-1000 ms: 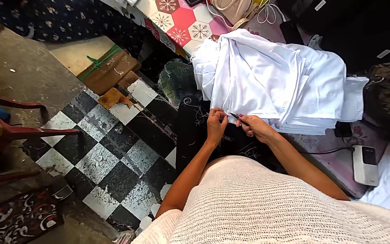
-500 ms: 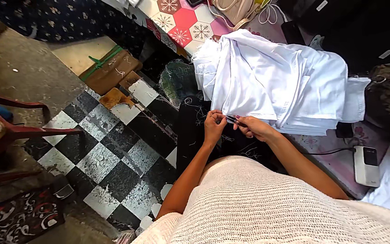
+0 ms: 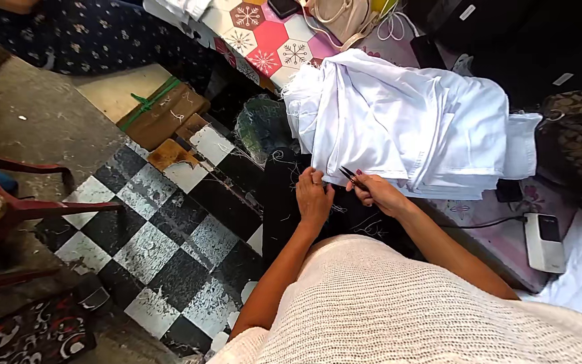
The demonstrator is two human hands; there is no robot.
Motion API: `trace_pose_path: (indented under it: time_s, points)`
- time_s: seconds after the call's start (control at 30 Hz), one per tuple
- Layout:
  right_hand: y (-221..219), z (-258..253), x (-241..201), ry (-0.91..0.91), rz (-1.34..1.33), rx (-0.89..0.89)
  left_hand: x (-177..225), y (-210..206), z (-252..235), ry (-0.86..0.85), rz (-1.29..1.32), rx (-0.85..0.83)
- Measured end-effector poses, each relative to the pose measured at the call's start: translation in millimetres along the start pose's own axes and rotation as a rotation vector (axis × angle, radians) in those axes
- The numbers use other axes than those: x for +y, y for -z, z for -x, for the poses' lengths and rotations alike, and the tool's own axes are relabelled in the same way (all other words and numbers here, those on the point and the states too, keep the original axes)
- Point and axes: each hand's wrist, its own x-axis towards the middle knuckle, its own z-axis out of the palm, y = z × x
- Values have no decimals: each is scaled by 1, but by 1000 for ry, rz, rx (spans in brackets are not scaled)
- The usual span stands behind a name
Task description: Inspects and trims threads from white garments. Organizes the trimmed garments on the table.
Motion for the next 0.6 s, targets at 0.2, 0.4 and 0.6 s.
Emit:
trace_pose_path:
  time_s: [0.2, 0.4, 0.6]
  points:
    - [-15, -11, 9, 500, 709, 407, -13, -13, -33, -502, -30, 195]
    - [-4, -22, 2, 617, 801, 507, -4, 23, -52, -205, 401, -122]
    - [11, -30, -44, 225, -192, 55, -5, 25, -55, 287, 1503, -404]
